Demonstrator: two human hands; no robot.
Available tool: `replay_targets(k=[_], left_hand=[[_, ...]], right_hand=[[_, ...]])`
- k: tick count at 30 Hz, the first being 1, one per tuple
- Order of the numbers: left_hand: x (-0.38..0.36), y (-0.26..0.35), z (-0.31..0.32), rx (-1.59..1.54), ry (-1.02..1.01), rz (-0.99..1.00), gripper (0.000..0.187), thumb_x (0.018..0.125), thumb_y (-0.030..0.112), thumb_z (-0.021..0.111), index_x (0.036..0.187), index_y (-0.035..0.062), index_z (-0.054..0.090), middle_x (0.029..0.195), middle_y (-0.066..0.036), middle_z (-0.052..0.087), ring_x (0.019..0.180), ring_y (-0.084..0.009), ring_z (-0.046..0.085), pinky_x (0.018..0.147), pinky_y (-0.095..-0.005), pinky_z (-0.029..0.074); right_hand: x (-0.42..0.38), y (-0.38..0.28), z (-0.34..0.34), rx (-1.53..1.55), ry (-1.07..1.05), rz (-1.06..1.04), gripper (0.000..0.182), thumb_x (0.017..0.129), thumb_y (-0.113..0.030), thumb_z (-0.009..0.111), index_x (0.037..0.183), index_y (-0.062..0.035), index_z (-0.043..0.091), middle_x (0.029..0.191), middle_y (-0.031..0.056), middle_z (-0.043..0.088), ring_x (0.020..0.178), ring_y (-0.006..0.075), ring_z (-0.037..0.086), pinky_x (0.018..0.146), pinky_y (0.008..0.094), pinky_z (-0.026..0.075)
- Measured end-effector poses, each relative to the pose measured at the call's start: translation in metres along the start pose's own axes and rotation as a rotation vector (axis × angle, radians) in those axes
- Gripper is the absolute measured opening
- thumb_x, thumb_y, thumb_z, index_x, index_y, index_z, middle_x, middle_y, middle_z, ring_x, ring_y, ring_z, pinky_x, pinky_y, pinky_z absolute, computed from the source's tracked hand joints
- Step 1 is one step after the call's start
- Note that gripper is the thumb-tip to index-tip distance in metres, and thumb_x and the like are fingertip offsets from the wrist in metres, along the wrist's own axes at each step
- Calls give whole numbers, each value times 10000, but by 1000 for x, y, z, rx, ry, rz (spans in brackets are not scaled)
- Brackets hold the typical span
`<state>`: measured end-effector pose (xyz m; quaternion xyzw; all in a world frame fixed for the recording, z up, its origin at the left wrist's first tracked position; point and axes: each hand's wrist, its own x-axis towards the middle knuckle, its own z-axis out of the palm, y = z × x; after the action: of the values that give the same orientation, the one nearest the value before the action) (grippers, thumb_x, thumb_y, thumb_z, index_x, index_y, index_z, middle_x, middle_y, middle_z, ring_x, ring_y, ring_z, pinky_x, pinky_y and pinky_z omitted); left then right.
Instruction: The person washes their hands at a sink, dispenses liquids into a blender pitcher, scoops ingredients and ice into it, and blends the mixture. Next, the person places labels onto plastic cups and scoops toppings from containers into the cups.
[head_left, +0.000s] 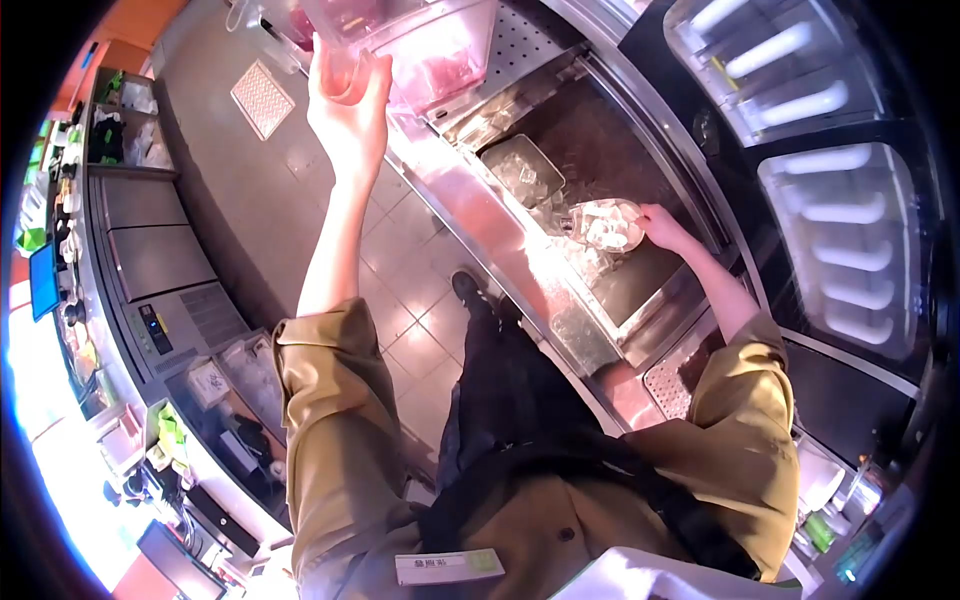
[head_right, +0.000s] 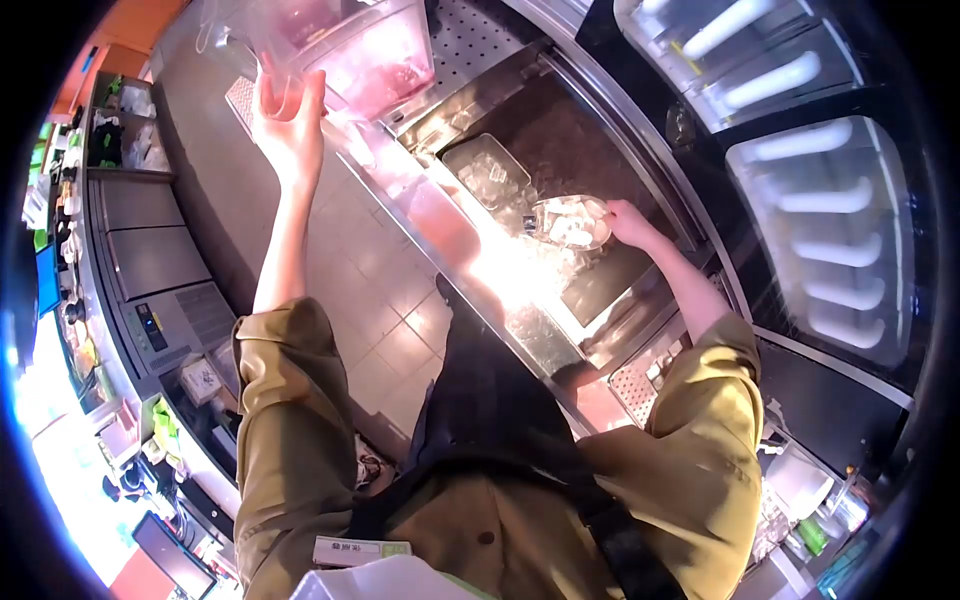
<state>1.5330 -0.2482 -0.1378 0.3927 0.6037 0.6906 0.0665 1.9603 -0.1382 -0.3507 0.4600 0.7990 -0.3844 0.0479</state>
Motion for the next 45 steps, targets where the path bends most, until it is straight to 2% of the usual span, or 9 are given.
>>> replay_targets(k=[12, 16, 17, 18, 20, 23, 31, 37, 45], left_hand=[[16, 20, -47, 242, -236, -53, 782, 680, 352, 705, 1248, -42, 338, 945, -100, 575, 847, -181, 549, 769, -279, 426], [22, 29, -29, 615, -266, 141, 606, 734, 377, 626, 1141, -30, 434, 814, -169, 599, 783, -277, 601, 677, -340, 468], [22, 20, -26, 680, -253, 248, 508, 745, 354, 615, 1042, -33, 473, 779, -176, 604, 721, -316, 605, 657, -353, 473], [20, 23, -24, 684, -261, 217, 484, 750, 350, 611, 1017, -31, 480, 779, -167, 610, 720, -320, 605, 651, -358, 474], [20, 26, -24, 686, -262, 176, 464, 750, 366, 609, 983, -19, 496, 786, -158, 613, 714, -314, 606, 641, -363, 472], [20, 27, -25, 680, -252, 138, 471, 740, 403, 616, 965, 3, 515, 801, -157, 610, 712, -291, 608, 640, -359, 468], [21, 33, -27, 642, -279, 65, 467, 730, 375, 634, 1004, 9, 536, 818, -151, 622, 769, -259, 613, 695, -326, 460], [19, 30, -25, 630, -230, 122, 449, 720, 375, 638, 974, 23, 523, 770, -123, 611, 696, -284, 605, 630, -360, 464], [14, 30, -17, 438, -178, -137, 392, 752, 298, 641, 995, 18, 514, 703, -61, 526, 663, -120, 486, 625, -263, 408]], right_hand=[[-53, -201, -150, 207, 439, -417, 140, 839, -66, 417, 886, -1, 532, 692, 16, 535, 604, 41, 460, 514, 227, 398], [-34, -285, -204, 82, 461, -367, 240, 845, -177, 398, 764, -14, 554, 525, 31, 535, 480, 135, 529, 467, 274, 422], [-1, -275, -208, 289, 565, -424, 248, 854, -124, 358, 982, -16, 541, 555, 27, 530, 486, 91, 510, 477, 208, 418], [-8, -317, -218, 35, 532, -273, 283, 768, -213, 473, 674, 23, 598, 573, 148, 577, 481, 194, 556, 445, 307, 411], [57, -311, -243, -415, 458, -147, 363, 786, -320, 489, 819, 19, 612, 700, 207, 596, 670, 284, 610, 600, 369, 458], [-13, -394, -219, -329, 638, -310, 410, 790, -387, 472, 888, -15, 615, 770, 214, 603, 773, 313, 609, 656, 390, 459], [-14, -396, -224, -199, 560, -136, 549, 753, -559, 461, 834, -43, 631, 669, 149, 611, 685, 285, 613, 605, 388, 462], [24, -362, -218, -141, 691, -233, 446, 763, -475, 513, 779, -45, 635, 596, 111, 591, 594, 236, 600, 552, 344, 459], [10, -355, -230, -224, 539, -149, 347, 762, -334, 502, 803, -7, 612, 707, 182, 607, 687, 296, 612, 598, 373, 470]])
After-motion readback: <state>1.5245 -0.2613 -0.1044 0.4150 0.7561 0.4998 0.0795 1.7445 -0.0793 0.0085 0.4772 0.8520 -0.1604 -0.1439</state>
